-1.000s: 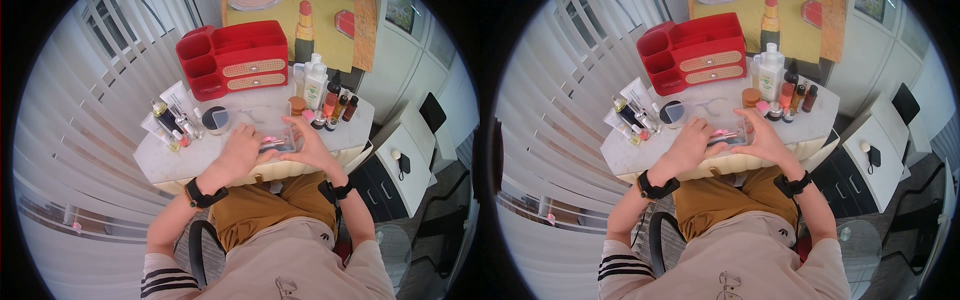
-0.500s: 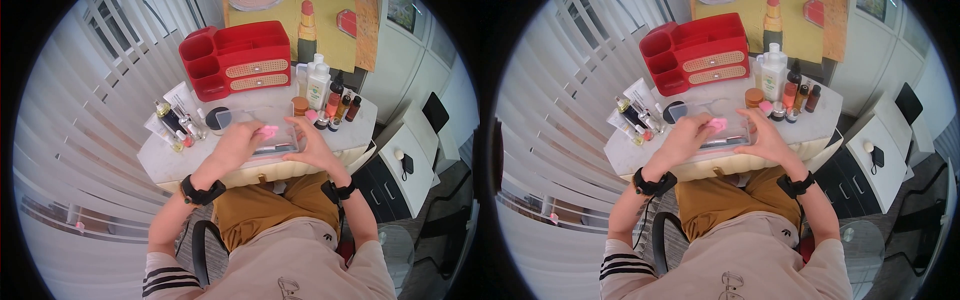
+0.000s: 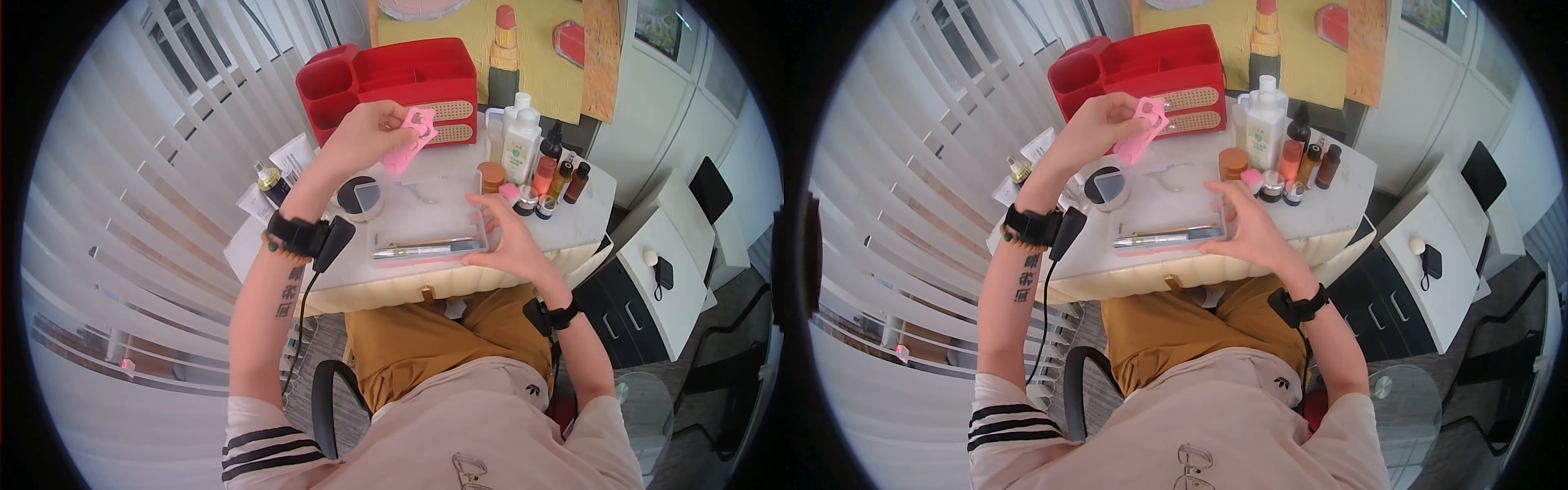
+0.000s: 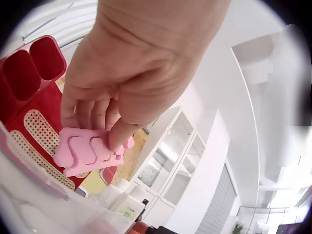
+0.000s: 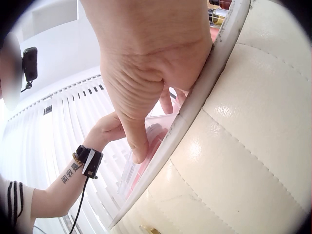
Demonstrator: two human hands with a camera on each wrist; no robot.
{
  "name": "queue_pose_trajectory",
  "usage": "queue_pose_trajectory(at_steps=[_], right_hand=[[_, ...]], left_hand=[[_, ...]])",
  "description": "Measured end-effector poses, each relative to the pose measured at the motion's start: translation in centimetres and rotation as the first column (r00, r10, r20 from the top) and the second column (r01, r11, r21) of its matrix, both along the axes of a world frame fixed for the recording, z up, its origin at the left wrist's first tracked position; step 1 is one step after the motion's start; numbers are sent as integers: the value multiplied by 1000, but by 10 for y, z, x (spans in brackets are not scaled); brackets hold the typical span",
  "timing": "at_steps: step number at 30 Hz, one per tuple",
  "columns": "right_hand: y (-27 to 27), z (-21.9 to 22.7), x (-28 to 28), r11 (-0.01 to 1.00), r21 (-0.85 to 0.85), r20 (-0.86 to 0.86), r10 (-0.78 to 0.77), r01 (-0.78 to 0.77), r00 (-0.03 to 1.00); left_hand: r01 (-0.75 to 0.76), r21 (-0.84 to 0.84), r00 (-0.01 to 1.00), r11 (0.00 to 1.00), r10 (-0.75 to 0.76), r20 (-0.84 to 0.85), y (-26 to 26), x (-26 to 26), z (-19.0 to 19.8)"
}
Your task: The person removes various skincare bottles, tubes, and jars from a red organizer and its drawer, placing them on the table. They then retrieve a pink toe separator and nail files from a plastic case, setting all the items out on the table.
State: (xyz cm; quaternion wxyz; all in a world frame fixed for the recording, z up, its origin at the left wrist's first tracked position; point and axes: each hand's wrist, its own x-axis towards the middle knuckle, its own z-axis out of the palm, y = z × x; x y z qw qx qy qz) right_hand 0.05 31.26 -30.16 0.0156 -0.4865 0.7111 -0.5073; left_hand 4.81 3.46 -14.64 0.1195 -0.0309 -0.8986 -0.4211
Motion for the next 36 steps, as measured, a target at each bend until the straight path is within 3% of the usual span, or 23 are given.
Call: queue_pose_trajectory(at_steps=[2,9,14,20,26,33,35,36], right_hand=[[0,0,0,1000,-1,2,2,-2,1000],[1,-4,-2,1000,-20,14,12,-12,1000],[1,-3,-2,1000,-12,14,12,-12,1000],[3,-3,-2,1000,-13,22,13,-13,1000],[2,-1,-1,1000,6,11,23,-23,1000],[2,-3,-2,1000,-17,31,20,-20,999],[1,-3,-2,1000,-12,38,30,-29,999],[1,-3,-2,1000,-8,39,28,-28,999]], left_hand=[[-9,-143,998,990,1,-59,-5,-13,-4],[-51,-168,999,984,47,-28,-7,-27,-11],[93,25,992,995,-91,-85,-3,-15,-13],[189,166,969,968,-156,-192,19,12,0],[169,71,974,983,-155,-164,31,25,10],[110,125,985,986,-91,-148,16,8,3],[43,117,999,992,-44,9,5,-1,3],[42,118,999,992,-43,8,0,-5,1]])
